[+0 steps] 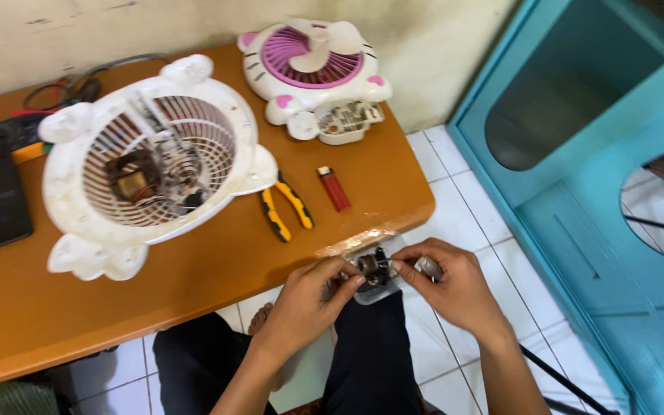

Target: The person disassembles a small electric fan on a table, using a screwdriver to remove screws and separate the motor and internal components from the fan housing. The person places removed screws into a small container and continues to detach parts of the fan's internal assembly.

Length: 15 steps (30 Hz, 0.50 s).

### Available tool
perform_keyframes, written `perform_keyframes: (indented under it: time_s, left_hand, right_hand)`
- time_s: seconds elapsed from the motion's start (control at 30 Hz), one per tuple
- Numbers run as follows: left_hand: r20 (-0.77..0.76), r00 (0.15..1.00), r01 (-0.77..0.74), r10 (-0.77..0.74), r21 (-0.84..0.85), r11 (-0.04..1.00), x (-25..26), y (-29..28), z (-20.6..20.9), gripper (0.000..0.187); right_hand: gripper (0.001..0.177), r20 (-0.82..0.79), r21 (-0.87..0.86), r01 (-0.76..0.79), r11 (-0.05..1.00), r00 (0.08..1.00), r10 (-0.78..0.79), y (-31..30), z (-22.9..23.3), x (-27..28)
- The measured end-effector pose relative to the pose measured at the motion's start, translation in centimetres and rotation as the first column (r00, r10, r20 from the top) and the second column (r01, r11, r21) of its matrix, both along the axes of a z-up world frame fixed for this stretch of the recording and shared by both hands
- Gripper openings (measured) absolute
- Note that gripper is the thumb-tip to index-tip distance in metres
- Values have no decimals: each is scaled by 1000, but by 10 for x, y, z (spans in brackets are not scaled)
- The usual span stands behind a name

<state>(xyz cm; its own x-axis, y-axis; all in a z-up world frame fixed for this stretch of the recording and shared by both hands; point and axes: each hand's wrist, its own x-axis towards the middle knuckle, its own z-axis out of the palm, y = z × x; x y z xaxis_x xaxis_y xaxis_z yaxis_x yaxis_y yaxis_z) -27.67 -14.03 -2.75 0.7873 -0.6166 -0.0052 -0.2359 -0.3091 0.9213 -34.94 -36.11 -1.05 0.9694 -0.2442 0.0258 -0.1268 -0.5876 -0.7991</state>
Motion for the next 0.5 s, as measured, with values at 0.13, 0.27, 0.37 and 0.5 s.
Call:
perform_keyframes:
  time_s: [0.13, 0.27, 0.37, 0.5]
  left_hand:
    - [182, 983, -16, 38, -119, 993, 2, 40, 18, 23]
    - [288, 943, -162, 166, -38, 986, 6, 87, 46, 13]
    - [258, 934, -217, 247, -137, 966, 19, 123, 70, 25]
    - [349, 856, -365, 380, -110, 924, 53, 178, 89, 29]
  right_hand:
    - [18, 27, 38, -65, 997, 998, 64, 39, 18, 12]
    - [20, 91, -84, -182, 980, 978, 189, 78, 43, 46]
    - [15, 321, -181, -353, 918, 861, 394, 104, 67, 84]
    - [17, 421, -279, -393, 876, 770, 479, 140, 89, 145]
